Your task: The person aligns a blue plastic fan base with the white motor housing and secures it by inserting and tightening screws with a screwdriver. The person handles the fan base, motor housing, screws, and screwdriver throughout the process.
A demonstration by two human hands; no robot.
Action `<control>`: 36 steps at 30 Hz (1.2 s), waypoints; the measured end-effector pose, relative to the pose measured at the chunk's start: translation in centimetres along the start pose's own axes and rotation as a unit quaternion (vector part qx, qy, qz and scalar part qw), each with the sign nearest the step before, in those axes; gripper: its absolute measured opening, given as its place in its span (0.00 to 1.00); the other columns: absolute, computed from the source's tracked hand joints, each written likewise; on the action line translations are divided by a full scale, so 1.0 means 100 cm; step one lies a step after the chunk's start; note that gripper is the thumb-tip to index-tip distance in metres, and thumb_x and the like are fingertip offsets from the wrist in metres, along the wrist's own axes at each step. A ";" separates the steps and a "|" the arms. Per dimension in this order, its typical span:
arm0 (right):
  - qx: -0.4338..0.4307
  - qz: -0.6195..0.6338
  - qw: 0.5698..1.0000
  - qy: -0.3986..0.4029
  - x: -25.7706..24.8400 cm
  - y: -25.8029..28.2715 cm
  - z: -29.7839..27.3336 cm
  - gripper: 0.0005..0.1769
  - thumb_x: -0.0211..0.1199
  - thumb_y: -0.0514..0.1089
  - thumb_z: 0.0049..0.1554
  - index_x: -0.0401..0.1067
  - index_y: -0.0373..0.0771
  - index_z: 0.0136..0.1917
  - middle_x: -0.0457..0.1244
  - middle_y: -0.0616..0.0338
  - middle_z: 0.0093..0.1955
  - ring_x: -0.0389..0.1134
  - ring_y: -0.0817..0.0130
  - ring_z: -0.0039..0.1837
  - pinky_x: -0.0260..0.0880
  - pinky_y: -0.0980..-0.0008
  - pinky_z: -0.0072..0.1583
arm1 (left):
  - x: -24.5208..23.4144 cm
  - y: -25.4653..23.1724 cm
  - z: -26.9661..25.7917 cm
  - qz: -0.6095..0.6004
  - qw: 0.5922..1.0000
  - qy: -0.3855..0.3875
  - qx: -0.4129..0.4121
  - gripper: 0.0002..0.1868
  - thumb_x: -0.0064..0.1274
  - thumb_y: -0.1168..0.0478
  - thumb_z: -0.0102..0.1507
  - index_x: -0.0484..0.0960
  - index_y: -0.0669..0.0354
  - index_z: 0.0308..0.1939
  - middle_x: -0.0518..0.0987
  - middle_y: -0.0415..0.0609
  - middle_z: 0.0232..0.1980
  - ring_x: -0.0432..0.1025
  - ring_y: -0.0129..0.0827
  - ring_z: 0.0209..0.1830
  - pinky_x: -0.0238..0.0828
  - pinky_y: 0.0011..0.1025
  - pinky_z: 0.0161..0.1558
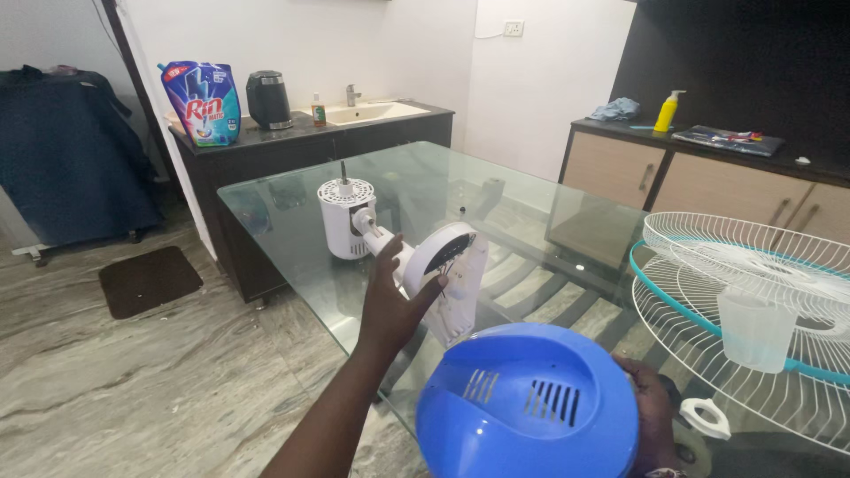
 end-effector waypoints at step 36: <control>0.086 0.232 0.956 -0.156 0.125 0.044 -0.053 0.22 0.51 0.40 0.62 0.71 0.33 0.67 0.66 0.52 0.63 0.68 0.64 0.62 0.69 0.64 0.64 | -0.009 -0.046 0.044 -0.011 0.998 0.059 0.023 0.31 0.49 0.40 0.65 0.74 0.55 0.66 0.86 0.55 0.47 0.82 0.40 0.48 0.74 0.36 0.49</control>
Point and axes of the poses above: each hand's wrist, its own z-axis towards the middle knuckle, its own x-axis out of the palm, y = z × x, the point moved 6 cm from there along z, towards the middle knuckle
